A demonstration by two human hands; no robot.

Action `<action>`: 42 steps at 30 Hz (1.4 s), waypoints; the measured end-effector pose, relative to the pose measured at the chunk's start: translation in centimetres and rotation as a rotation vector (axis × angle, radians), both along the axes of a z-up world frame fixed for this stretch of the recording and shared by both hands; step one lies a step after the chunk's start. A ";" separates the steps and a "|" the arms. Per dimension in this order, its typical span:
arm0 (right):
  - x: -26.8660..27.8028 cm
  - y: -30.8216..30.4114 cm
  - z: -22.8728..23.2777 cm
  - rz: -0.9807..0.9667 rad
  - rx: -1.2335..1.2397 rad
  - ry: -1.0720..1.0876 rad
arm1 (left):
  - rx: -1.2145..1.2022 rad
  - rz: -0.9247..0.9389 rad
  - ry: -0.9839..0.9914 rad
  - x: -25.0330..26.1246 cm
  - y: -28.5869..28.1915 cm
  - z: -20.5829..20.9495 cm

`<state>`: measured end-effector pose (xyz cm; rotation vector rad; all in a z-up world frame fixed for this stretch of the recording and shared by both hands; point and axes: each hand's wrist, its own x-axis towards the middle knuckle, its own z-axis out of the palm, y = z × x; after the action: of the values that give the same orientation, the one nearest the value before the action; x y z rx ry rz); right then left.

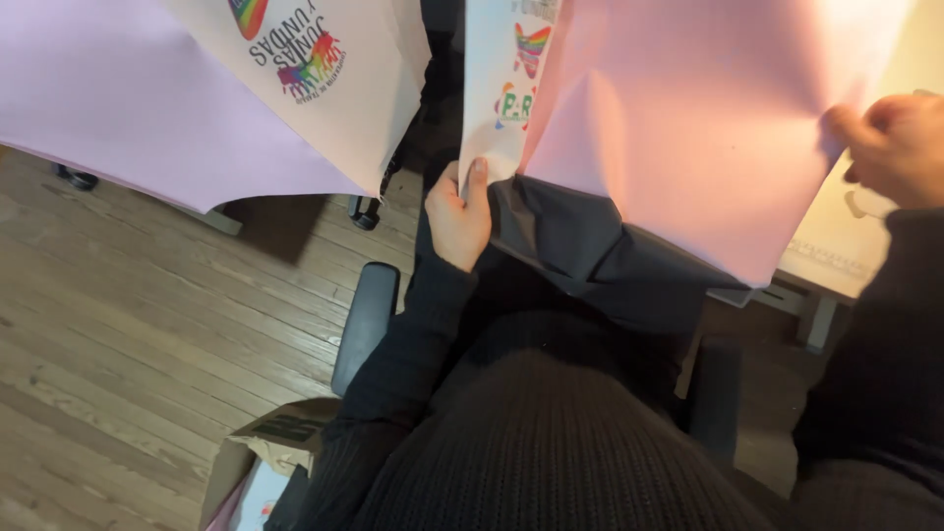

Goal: Sewing and assembling a custom leather or vinyl bag using an industrial sewing machine.

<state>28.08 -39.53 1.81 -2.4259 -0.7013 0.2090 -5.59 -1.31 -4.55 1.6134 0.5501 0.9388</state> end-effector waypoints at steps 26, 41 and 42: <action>-8.7 27.1 -5.2 0.885 -0.032 -0.341 | 0.060 0.245 0.396 4.3 2.8 -10.5; -6.9 27.2 -6.2 0.918 -0.047 -0.297 | -0.328 0.073 0.053 15.6 5.2 -32.1; -6.9 27.5 -6.1 0.923 -0.055 -0.302 | -0.334 0.076 0.045 15.8 5.7 -31.9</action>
<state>21.14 -12.07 -4.31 -2.0200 -1.9352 0.2183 10.17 4.39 -36.44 1.3220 0.7616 0.8185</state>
